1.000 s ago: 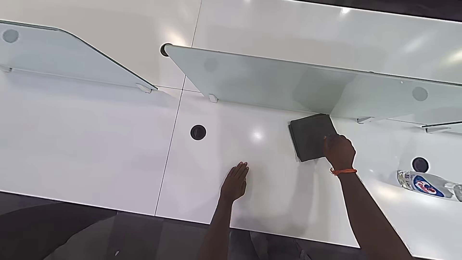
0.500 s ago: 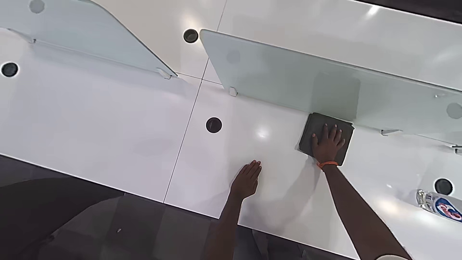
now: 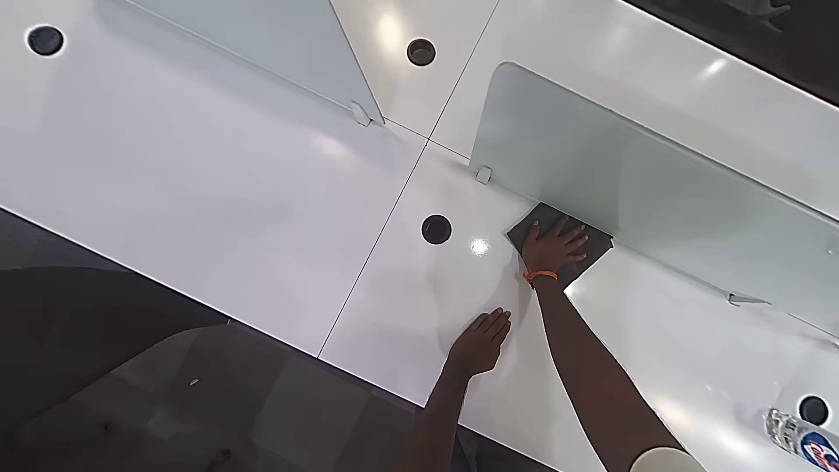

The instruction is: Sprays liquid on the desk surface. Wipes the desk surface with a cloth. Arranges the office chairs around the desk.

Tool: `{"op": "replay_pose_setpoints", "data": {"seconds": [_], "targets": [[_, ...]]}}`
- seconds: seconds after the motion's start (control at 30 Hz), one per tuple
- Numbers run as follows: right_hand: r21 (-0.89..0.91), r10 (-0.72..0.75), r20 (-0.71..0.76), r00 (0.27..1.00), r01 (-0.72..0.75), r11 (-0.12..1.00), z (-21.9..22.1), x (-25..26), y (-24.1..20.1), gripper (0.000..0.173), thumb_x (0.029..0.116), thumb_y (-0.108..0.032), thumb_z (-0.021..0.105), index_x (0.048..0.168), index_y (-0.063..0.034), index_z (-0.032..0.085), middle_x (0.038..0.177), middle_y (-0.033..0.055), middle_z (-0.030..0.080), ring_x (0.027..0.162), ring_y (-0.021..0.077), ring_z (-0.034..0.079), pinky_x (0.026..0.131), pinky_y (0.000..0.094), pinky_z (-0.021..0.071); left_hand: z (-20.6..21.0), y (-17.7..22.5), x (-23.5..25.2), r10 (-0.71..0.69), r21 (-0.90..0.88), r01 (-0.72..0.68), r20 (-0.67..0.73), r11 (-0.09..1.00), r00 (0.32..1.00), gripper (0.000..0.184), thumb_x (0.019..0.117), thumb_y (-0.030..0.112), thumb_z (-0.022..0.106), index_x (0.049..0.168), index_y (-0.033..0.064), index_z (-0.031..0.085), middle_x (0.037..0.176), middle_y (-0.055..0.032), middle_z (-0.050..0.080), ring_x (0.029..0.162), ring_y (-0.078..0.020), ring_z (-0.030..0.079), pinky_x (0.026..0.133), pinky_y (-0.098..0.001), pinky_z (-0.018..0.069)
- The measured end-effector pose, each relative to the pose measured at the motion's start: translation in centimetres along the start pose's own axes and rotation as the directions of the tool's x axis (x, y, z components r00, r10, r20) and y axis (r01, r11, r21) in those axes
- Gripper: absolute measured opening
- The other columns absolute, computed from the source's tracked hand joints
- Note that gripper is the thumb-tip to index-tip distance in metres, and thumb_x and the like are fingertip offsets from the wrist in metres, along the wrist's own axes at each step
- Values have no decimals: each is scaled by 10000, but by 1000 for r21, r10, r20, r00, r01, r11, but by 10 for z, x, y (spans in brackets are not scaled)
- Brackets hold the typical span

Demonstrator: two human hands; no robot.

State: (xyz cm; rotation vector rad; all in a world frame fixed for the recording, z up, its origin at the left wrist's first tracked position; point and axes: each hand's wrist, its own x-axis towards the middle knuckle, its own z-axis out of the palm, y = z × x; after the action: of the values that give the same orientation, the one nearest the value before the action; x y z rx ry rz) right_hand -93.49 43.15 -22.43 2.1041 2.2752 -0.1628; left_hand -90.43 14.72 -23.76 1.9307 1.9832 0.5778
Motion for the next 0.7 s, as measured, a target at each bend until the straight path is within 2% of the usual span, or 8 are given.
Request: {"op": "replay_pose_setpoints", "data": {"seconds": [0.13,0.33,0.4,0.5,0.53,0.6,0.7], "targets": [[31,-111,34,993,110,993,-1,-18,-42,712,1030,-578,227,1648,-227,192,1708,204,86,1561,476,52,1108,827,99,0,1,0,-8,-52,9,14,999,1000,495,997,167,466,1480,67,509,1615,-68,419,1524,-223,327,1215,-409,310],[118,-270,4,963,267,956,0,-38,-71,605,1037,-422,333,1616,-252,283,1715,168,95,1568,451,53,1111,818,140,-3,0,0,14,-28,-14,9,1000,1000,507,1000,184,457,1489,54,496,1613,-74,421,1518,-227,336,1209,-402,311],[152,-326,-3,945,323,934,-9,-41,-79,556,1039,-328,387,1576,-183,390,1696,183,182,1561,462,102,1125,809,133,-5,0,1,14,-25,-14,15,1000,1000,504,1006,173,449,1493,53,491,1614,-72,420,1520,-227,335,1212,-398,307],[200,-442,-23,897,438,877,-14,-40,-80,444,1014,-190,456,1440,-110,556,1634,155,353,1547,439,193,1137,802,130,-4,1,1,13,-52,-11,38,999,999,505,1011,164,435,1501,45,479,1623,-84,405,1528,-235,323,1221,-410,297],[211,-486,-37,873,482,850,-13,-37,-80,414,1000,-154,468,1391,-105,594,1605,139,407,1539,426,228,1147,789,134,-4,1,1,14,-61,-12,40,998,999,506,1014,162,427,1503,39,474,1626,-91,399,1531,-240,315,1224,-412,291],[201,-543,-88,835,548,812,-1,-25,-79,399,949,-122,489,1305,-157,666,1533,74,513,1515,355,318,1187,722,156,-2,0,1,12,-76,-9,33,997,999,501,1024,165,413,1506,40,467,1629,-92,392,1536,-242,303,1232,-408,277],[201,-647,-111,754,655,728,8,-20,-70,398,922,-95,480,1247,-160,700,1511,34,549,1508,319,347,1210,664,180,-1,-1,2,14,-88,-12,31,996,999,495,1025,165,413,1501,42,474,1626,-87,398,1535,-241,303,1232,-411,274]]}}
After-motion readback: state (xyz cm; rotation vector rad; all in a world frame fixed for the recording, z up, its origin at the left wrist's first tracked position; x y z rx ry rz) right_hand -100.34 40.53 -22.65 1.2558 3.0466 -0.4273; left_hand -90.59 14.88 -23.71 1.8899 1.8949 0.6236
